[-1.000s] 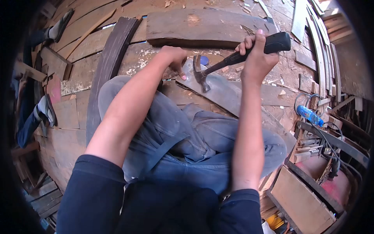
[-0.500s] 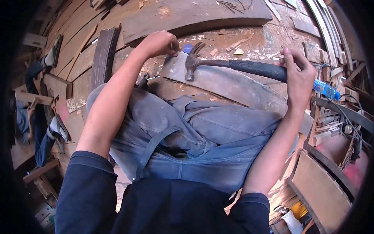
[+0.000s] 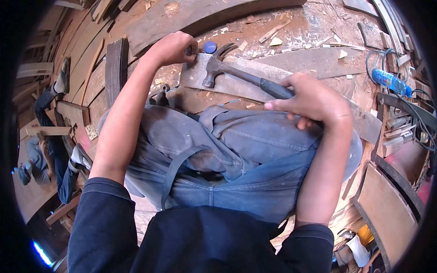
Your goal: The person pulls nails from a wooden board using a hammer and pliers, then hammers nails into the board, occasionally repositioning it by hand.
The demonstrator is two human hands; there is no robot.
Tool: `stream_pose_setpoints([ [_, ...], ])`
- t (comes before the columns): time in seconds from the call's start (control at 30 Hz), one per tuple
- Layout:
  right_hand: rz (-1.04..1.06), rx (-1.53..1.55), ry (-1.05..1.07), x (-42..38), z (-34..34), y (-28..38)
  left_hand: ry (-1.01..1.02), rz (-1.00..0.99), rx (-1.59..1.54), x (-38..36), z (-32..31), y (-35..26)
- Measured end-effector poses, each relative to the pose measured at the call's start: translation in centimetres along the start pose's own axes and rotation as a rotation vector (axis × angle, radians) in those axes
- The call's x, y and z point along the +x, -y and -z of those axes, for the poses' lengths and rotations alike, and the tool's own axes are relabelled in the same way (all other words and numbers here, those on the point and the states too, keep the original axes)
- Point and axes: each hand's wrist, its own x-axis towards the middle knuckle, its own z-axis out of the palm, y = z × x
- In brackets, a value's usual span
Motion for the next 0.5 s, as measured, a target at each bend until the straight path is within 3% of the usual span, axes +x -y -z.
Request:
stream_pose_setpoints([
  [0.2, 0.157, -0.249, -0.065, 2.6, -0.9, 1.0, 0.028, -0.031, -0.038, 0.4, -0.3, 0.4],
  [0.3, 0.401, -0.419, -0.518, 5.1, -1.8, -2.5, 0.033, 0.002, 0.008, 0.2, 0.2, -0.4],
  [0.37, 0.16, -0.417, -0.446, 5.5, -0.9, -1.2, 0.029, -0.006, 0.023, 0.3, -0.1, 0.0],
  [0.5, 0.112, -0.473, -0.422, 8.1, -1.5, -2.5, 0.059, 0.015, 0.04, 0.5, 0.2, -0.6],
])
